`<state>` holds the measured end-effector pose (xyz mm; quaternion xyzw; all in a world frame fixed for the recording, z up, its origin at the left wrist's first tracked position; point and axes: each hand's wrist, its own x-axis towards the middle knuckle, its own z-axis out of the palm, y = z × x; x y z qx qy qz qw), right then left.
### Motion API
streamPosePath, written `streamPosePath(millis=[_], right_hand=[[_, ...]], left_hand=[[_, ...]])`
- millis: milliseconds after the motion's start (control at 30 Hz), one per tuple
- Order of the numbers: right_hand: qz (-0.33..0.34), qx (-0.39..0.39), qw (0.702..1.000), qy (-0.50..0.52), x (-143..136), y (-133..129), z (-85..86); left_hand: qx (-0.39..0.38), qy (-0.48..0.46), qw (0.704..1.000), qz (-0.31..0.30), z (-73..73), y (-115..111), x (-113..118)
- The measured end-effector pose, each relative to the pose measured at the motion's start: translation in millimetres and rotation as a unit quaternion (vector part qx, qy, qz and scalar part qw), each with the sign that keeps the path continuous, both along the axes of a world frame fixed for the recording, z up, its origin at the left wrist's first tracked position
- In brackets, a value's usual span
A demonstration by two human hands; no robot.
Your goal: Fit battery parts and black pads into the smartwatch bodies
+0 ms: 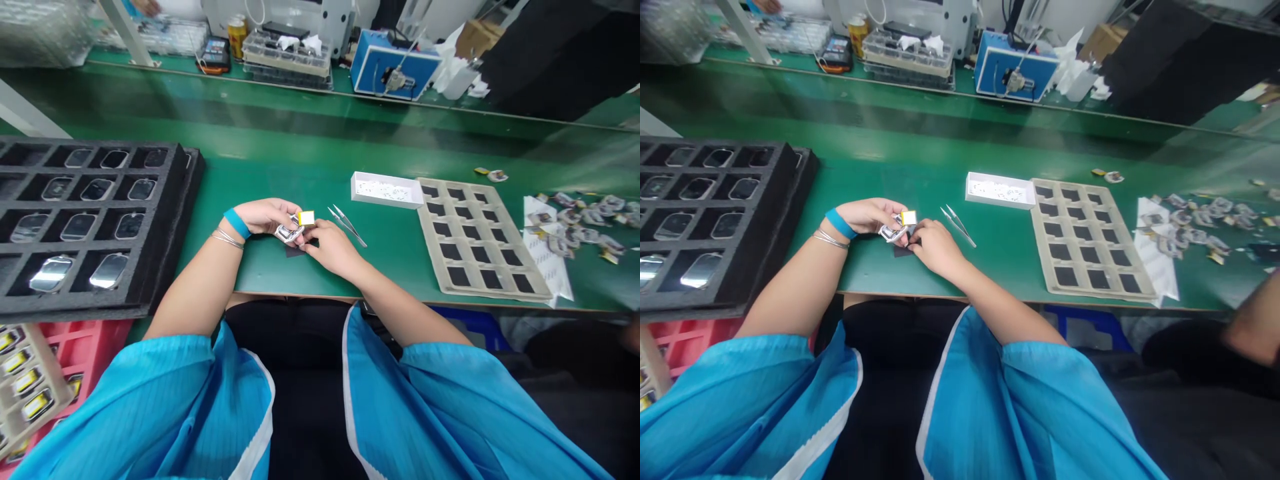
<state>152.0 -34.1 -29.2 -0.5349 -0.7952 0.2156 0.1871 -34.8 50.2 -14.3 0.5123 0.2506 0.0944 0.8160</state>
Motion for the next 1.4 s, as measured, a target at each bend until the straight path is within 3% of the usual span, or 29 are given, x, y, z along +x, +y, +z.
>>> streamPosePath(millis=[200, 367, 500, 600, 700, 800, 900, 1000, 1133, 1400], right_hand=[[-0.001, -0.036, 0.999, 0.019, 2, 10, 0.3], [0.03, -0.043, 0.999, -0.01, 2, 2, -4.2], [0.077, -0.019, 0.996, 0.05, 15, -16, -1.6], [0.115, 0.058, 0.985, 0.118, 31, -21, 16.2], [0.057, 0.172, 0.967, 0.177, 40, -7, 39.6], [0.013, 0.211, 0.948, 0.236, 38, 24, 47.7], [0.003, 0.176, 0.944, 0.279, 29, 52, 33.3], [-0.013, 0.114, 0.945, 0.306, 21, 64, 11.0], [-0.005, 0.068, 0.945, 0.321, 19, 62, -4.3], [0.024, 0.021, 0.948, 0.318, 19, 59, -2.0]], left_hand=[[-0.012, -0.012, 0.999, -0.027, -1.8, 3, -2], [-0.011, -0.005, 1.0, -0.022, -1.5, 3, -1], [-0.013, 0.036, 0.999, 0.003, 3.3, -1, 0], [-0.016, 0.062, 0.998, 0.027, 6.1, -4, 1], [-0.02, 0.039, 0.995, 0.087, 5.8, -4, 4], [-0.009, 0.015, 0.973, 0.229, 4.3, -4, 12], [0.005, 0.029, 0.939, 0.343, 3.8, -7, 24], [0.019, 0.053, 0.919, 0.39, 4.5, -11, 34], [0.038, 0.062, 0.916, 0.394, 6.0, -14, 40], [0.034, 0.064, 0.923, 0.378, 4.6, -15, 40]])
